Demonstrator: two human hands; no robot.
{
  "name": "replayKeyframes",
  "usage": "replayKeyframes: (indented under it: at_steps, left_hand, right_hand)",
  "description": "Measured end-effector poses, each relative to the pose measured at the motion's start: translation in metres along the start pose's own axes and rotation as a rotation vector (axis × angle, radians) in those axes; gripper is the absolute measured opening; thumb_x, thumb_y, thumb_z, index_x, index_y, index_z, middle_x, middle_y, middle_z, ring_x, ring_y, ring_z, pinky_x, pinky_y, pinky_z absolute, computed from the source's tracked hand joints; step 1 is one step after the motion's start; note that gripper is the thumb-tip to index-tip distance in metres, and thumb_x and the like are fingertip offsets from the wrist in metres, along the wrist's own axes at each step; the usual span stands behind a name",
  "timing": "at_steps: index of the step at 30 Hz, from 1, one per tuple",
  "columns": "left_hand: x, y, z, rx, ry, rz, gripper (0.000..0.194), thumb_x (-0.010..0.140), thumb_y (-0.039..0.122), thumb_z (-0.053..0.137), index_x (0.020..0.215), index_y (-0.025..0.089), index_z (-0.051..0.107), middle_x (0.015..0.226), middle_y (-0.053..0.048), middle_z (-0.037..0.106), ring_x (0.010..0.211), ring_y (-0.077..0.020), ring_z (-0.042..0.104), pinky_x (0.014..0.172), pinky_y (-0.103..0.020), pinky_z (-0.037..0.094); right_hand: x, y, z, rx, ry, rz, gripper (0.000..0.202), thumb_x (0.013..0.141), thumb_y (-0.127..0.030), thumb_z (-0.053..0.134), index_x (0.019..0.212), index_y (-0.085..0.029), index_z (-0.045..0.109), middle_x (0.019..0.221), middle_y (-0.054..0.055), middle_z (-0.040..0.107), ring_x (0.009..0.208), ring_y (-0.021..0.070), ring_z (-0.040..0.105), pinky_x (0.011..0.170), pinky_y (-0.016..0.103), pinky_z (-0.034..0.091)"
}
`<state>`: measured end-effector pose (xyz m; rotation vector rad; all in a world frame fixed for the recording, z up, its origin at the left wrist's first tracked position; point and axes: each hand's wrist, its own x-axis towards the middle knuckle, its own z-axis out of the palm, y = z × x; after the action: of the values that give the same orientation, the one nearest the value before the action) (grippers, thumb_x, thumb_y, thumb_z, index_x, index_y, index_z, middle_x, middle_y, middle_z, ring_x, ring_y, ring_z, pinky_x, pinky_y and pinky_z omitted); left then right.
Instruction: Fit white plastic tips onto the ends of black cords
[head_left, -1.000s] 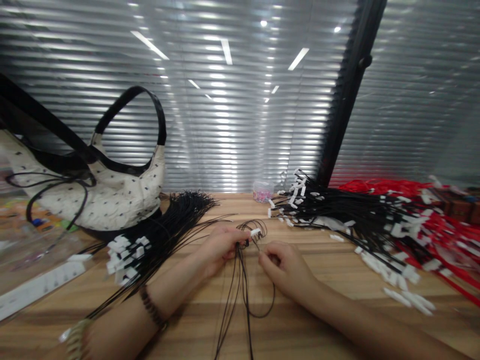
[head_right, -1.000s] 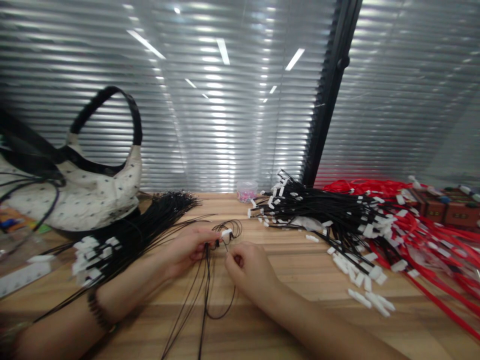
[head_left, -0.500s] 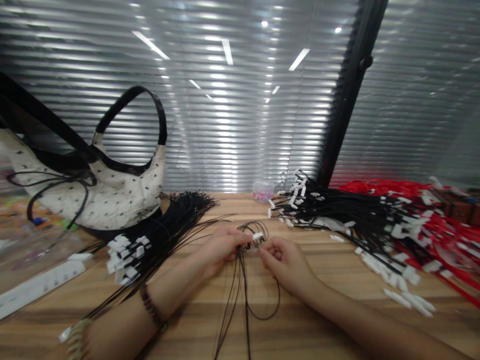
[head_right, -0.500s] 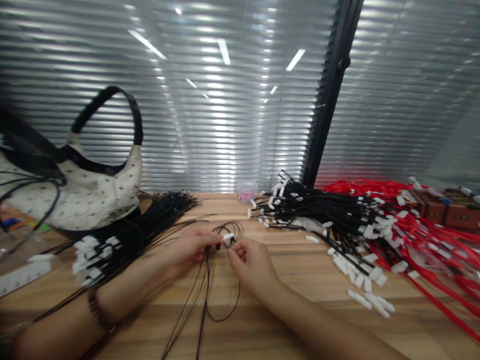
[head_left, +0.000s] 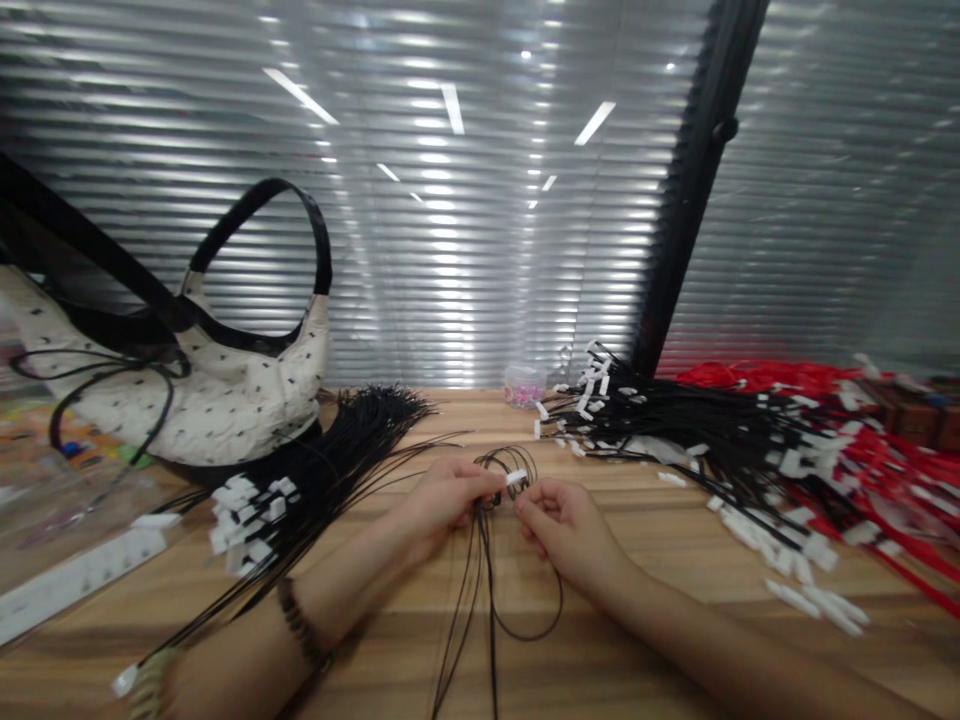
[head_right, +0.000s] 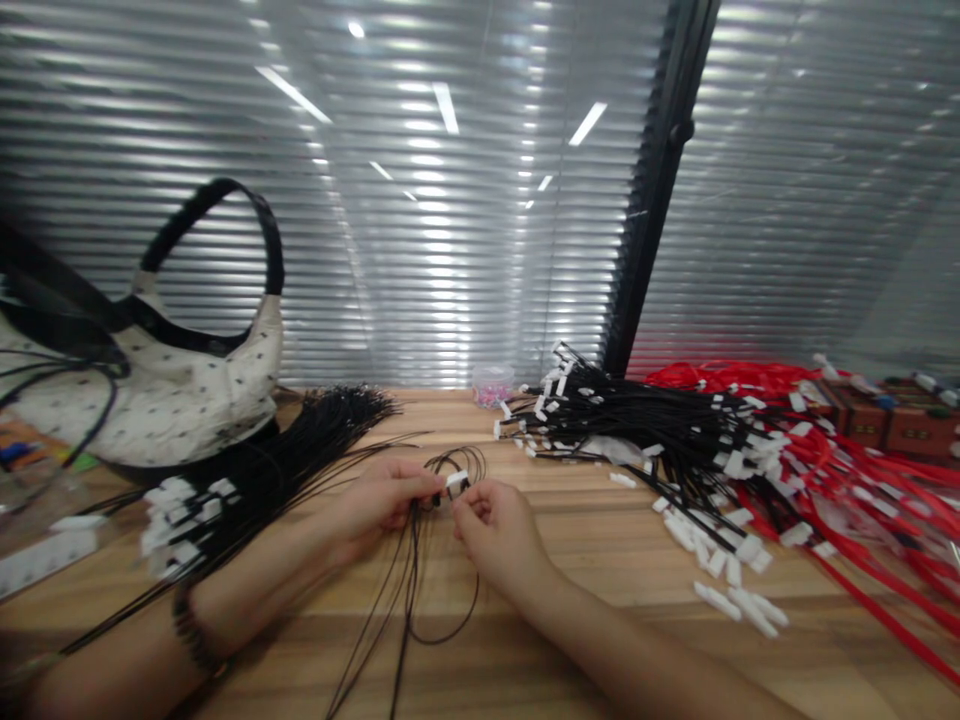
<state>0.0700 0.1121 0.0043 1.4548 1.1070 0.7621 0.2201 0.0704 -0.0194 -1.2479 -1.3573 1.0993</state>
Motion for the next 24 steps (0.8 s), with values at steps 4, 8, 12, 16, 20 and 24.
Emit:
replayKeyframes:
  at_steps: [4,8,12,16,20,24]
  left_hand:
    - [-0.0024,0.0025,0.0049,0.026,0.048,0.03,0.022,0.066,0.032,0.063,0.057,0.012,0.062,0.047,0.005,0.041,0.044,-0.0065,0.026,0.042,-0.023,0.015]
    - [-0.005,0.0065,0.0083,-0.006,0.056,0.012,0.017,0.063,0.028,0.064,0.058,0.012,0.064,0.049,0.003,0.045,0.046,-0.0072,0.03,0.043,-0.023,0.017]
    - [-0.0055,0.0071,0.0084,-0.013,0.048,-0.008,0.018,0.063,0.03,0.063,0.057,0.013,0.065,0.048,0.004,0.045,0.045,-0.0073,0.029,0.043,-0.023,0.015]
    - [-0.0042,0.0058,0.0078,-0.041,0.032,0.003,0.018,0.063,0.03,0.063,0.056,0.013,0.064,0.049,0.003,0.048,0.046,-0.0078,0.032,0.044,-0.023,0.018]
    - [-0.0033,0.0055,0.0084,-0.04,0.055,0.008,0.017,0.062,0.029,0.063,0.054,0.013,0.064,0.048,0.003,0.048,0.046,-0.0081,0.032,0.046,-0.023,0.019]
    - [-0.003,0.0055,0.0108,-0.084,0.072,0.032,0.016,0.06,0.028,0.063,0.052,0.014,0.062,0.049,0.002,0.049,0.049,-0.0094,0.036,0.049,-0.024,0.023]
  right_hand:
    - [-0.0011,0.0028,0.0011,-0.026,0.018,-0.026,0.014,0.075,-0.021,0.05,0.062,-0.016,0.05,0.049,-0.004,0.047,0.04,0.0065,0.04,0.038,0.017,0.03]
    - [-0.0013,0.0047,0.0009,-0.039,0.014,-0.062,0.015,0.075,-0.022,0.05,0.062,-0.016,0.049,0.05,-0.004,0.047,0.04,0.0066,0.039,0.038,0.017,0.029]
    - [-0.0009,0.0044,0.0006,-0.045,0.01,-0.063,0.015,0.076,-0.022,0.049,0.062,-0.016,0.049,0.05,-0.004,0.046,0.04,0.0063,0.039,0.038,0.017,0.03]
    - [-0.0009,0.0036,0.0003,-0.057,0.014,-0.053,0.016,0.076,-0.022,0.049,0.062,-0.016,0.05,0.05,-0.004,0.047,0.041,0.0066,0.04,0.038,0.017,0.029]
    - [-0.0002,0.0036,0.0004,-0.049,0.019,-0.057,0.015,0.076,-0.022,0.049,0.062,-0.017,0.049,0.049,-0.004,0.046,0.04,0.0069,0.039,0.038,0.017,0.028]
    - [0.0016,0.0048,0.0009,-0.061,0.027,-0.083,0.015,0.075,-0.024,0.05,0.062,-0.017,0.047,0.049,-0.005,0.044,0.042,0.0079,0.039,0.039,0.018,0.028]
